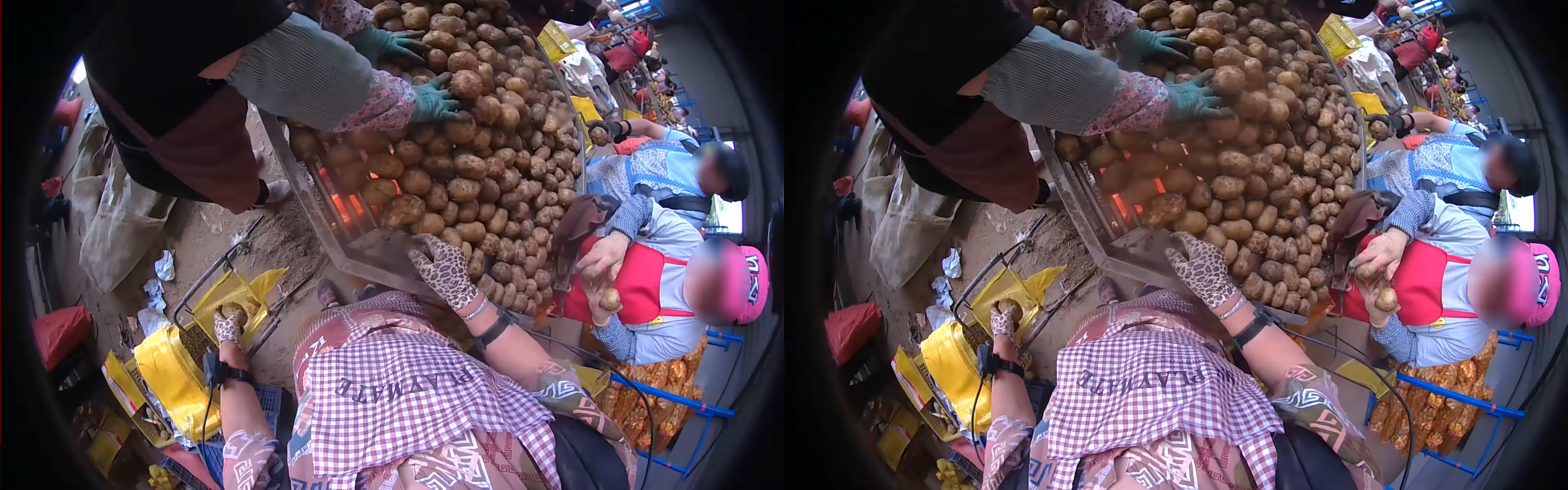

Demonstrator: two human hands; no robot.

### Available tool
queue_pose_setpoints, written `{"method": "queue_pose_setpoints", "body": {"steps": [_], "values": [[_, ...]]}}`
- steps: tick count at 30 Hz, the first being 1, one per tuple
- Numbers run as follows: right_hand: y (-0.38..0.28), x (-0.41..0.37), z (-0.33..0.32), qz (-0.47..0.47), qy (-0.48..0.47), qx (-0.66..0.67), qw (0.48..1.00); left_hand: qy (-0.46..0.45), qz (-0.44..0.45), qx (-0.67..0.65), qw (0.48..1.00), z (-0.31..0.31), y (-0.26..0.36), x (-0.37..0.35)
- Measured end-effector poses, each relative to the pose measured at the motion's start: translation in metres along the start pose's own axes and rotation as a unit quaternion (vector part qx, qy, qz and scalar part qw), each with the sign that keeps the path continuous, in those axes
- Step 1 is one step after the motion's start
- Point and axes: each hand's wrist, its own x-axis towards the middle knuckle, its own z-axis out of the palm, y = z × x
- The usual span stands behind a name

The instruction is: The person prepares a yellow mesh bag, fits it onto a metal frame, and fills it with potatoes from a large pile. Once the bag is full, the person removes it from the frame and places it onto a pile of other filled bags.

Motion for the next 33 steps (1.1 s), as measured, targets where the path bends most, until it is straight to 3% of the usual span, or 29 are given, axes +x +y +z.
{"method": "queue_pose_setpoints", "body": {"steps": [1,2,3,4,5,7,9,11,13,15,20,22,23,25,26,27,29,30,31,33], "values": [[0.009,0.001,-0.008,0.006,0.045,-0.042,0.998,0.001,-0.008,0.053,0.999,0.002,0.006,-0.004],[0.010,0.005,-0.022,0.087,0.061,0.038,0.994,-0.004,0.042,0.088,0.995,0.001,-0.025,0.022],[0.034,0.010,-0.024,0.094,0.113,0.007,0.989,-0.008,0.092,0.123,0.988,0.002,-0.054,0.049],[0.045,0.017,-0.038,0.088,0.156,-0.012,0.984,-0.027,0.062,0.043,0.997,-0.003,-0.035,0.030],[0.055,0.025,-0.049,0.081,0.199,-0.030,0.976,-0.005,0.122,0.114,0.986,-0.012,-0.030,0.027],[0.074,0.042,-0.061,0.066,0.214,-0.094,0.970,0.028,0.203,0.062,0.977,-0.020,0.004,-0.004],[0.078,0.062,-0.060,0.016,0.180,-0.094,0.979,0.000,0.192,0.016,0.981,-0.013,0.061,-0.053],[0.074,0.076,-0.047,-0.003,0.124,-0.092,0.988,-0.156,0.215,-0.146,0.953,0.006,0.112,-0.095],[0.063,0.074,-0.036,0.020,0.096,-0.042,0.994,-0.260,0.240,-0.137,0.925,0.029,0.164,-0.136],[0.058,0.071,-0.034,-0.013,0.084,-0.082,0.993,-0.382,0.218,-0.189,0.878,0.074,0.191,-0.155],[0.018,0.077,-0.046,0.004,0.012,-0.168,0.986,-0.515,0.160,-0.203,0.817,0.150,0.282,-0.207],[0.012,0.090,-0.057,0.045,-0.056,-0.105,0.992,-0.512,0.052,-0.290,0.807,0.180,0.303,-0.207],[0.016,0.084,-0.051,0.020,-0.028,-0.051,0.998,-0.511,0.055,-0.289,0.808,0.185,0.314,-0.207],[0.005,0.065,-0.053,-0.074,-0.106,0.043,0.991,-0.540,-0.085,-0.330,0.769,0.191,0.326,-0.208],[0.007,0.059,-0.050,-0.148,-0.048,0.114,0.981,-0.523,-0.130,-0.386,0.748,0.197,0.326,-0.207],[-0.007,0.054,-0.044,-0.151,-0.049,0.111,0.981,-0.523,-0.128,-0.390,0.747,0.176,0.316,-0.201],[0.016,0.068,-0.059,-0.050,0.134,0.071,0.987,-0.519,-0.256,-0.480,0.659,0.177,0.311,-0.207],[0.025,0.077,-0.066,-0.036,0.167,-0.042,0.984,-0.562,-0.250,-0.488,0.619,0.174,0.304,-0.203],[0.031,0.086,-0.073,-0.020,0.120,-0.125,0.985,-0.561,-0.250,-0.486,0.622,0.175,0.298,-0.203],[0.040,0.103,-0.069,-0.003,0.097,-0.231,0.968,-0.605,-0.137,-0.413,0.667,0.177,0.301,-0.208]]}}
